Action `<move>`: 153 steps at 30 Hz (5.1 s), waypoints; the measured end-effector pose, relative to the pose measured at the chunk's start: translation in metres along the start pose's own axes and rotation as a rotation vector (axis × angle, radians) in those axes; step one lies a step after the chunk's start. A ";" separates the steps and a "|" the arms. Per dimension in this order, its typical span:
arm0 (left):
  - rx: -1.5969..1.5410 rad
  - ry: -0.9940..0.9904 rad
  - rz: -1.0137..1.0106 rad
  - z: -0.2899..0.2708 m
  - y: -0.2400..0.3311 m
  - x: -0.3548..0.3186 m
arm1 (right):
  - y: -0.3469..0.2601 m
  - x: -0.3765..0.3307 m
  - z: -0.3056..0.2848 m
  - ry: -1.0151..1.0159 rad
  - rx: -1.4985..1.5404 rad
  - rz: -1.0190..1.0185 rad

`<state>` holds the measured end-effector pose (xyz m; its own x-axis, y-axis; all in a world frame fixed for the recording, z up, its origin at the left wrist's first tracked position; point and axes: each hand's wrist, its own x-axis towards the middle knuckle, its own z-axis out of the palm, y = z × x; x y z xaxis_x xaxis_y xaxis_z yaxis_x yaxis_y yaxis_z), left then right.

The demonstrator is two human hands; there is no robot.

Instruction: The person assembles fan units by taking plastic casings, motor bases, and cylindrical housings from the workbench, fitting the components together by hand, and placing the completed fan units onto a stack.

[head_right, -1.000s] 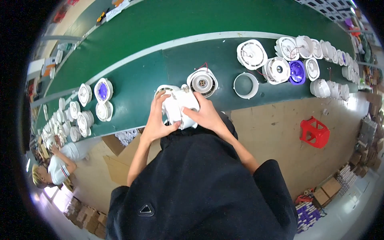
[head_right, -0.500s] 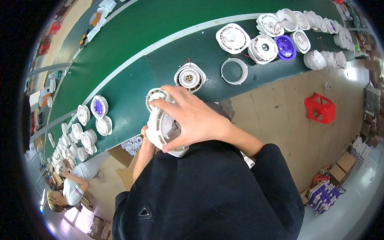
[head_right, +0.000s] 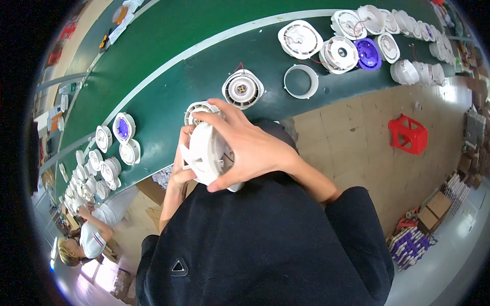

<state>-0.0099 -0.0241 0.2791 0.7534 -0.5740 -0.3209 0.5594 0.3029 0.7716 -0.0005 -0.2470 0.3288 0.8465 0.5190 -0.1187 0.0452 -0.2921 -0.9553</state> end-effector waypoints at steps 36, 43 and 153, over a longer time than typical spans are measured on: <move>1.177 -0.057 0.489 0.002 0.019 -0.032 | 0.063 -0.010 0.042 0.025 0.798 0.074; 0.637 0.282 0.242 -0.052 0.051 -0.017 | 0.064 -0.025 0.031 0.304 1.304 0.192; 1.532 0.137 0.155 0.016 0.035 -0.047 | 0.050 -0.001 0.039 -0.039 0.413 0.000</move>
<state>-0.0317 0.0014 0.3299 0.8414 -0.5140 -0.1669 -0.3385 -0.7420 0.5787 -0.0203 -0.2306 0.2710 0.8254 0.5513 -0.1217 -0.1786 0.0504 -0.9826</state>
